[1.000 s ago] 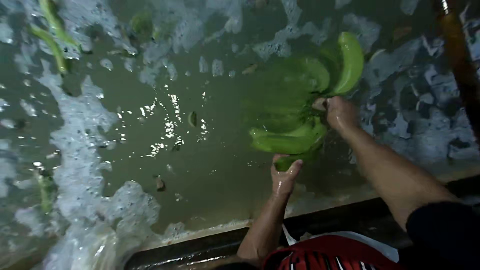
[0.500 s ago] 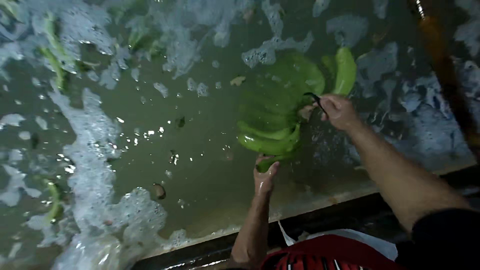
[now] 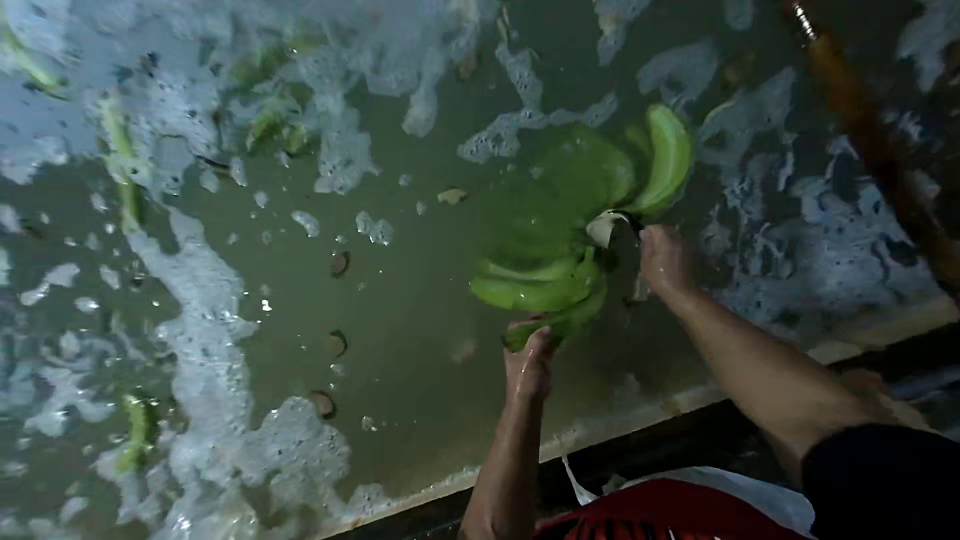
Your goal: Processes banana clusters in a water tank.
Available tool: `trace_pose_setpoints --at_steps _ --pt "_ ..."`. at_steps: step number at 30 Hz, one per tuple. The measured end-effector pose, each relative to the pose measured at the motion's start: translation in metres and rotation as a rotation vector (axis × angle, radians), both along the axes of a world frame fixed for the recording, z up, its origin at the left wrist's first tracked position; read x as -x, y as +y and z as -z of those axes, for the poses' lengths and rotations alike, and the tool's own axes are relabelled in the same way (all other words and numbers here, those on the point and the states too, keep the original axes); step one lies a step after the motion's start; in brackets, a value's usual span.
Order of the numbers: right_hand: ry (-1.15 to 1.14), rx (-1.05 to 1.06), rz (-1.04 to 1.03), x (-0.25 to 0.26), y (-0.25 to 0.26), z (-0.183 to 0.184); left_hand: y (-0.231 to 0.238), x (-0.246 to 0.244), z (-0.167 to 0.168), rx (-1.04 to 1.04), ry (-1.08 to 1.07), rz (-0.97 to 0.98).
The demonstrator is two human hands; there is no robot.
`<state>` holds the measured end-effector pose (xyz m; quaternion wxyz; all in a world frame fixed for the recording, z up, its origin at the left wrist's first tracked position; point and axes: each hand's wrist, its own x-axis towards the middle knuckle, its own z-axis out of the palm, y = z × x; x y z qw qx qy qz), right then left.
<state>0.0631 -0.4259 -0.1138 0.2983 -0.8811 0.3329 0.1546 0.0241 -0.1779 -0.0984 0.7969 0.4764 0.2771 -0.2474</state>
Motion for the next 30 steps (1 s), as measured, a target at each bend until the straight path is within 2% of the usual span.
trace_pose_setpoints --at_steps 5,10,13,16,17,19,20,21,23,27,30 --pt "-0.065 0.043 0.062 -0.021 0.014 0.021 -0.011 -0.011 -0.015 0.069 0.064 -0.036" --pt "-0.043 -0.27 0.164 -0.01 0.022 0.027 -0.017 -0.006 -0.006 0.101 0.101 -0.056" --pt "0.08 -0.35 0.03 0.0 0.008 0.026 -0.013 0.004 0.001 0.082 0.093 -0.026" --pt "0.194 -0.564 0.051 0.016 -0.007 0.013 -0.004 0.014 0.007 0.051 0.09 -0.024" --pt "0.202 -0.697 0.051 0.027 -0.016 0.011 -0.001 0.017 0.01 0.048 0.09 -0.025" --pt "0.286 -1.095 0.14 0.049 -0.036 -0.003 0.003 0.023 0.013 0.038 0.071 0.007" --pt "0.291 -1.115 0.196 0.06 -0.044 -0.01 0.004 0.026 0.014 0.034 0.06 0.023" --pt "0.269 -1.01 0.252 0.068 -0.047 -0.017 0.004 0.03 0.016 0.034 0.048 0.038" --pt "0.237 -0.637 0.236 0.063 -0.042 -0.029 0.001 0.035 0.02 0.022 0.02 0.055" --pt "0.189 -0.151 -0.028 0.02 -0.024 -0.029 -0.008 0.041 0.023 -0.043 -0.041 0.096" --pt "0.28 0.116 -0.18 -0.018 -0.01 -0.022 -0.015 0.04 0.024 -0.064 -0.076 0.099"
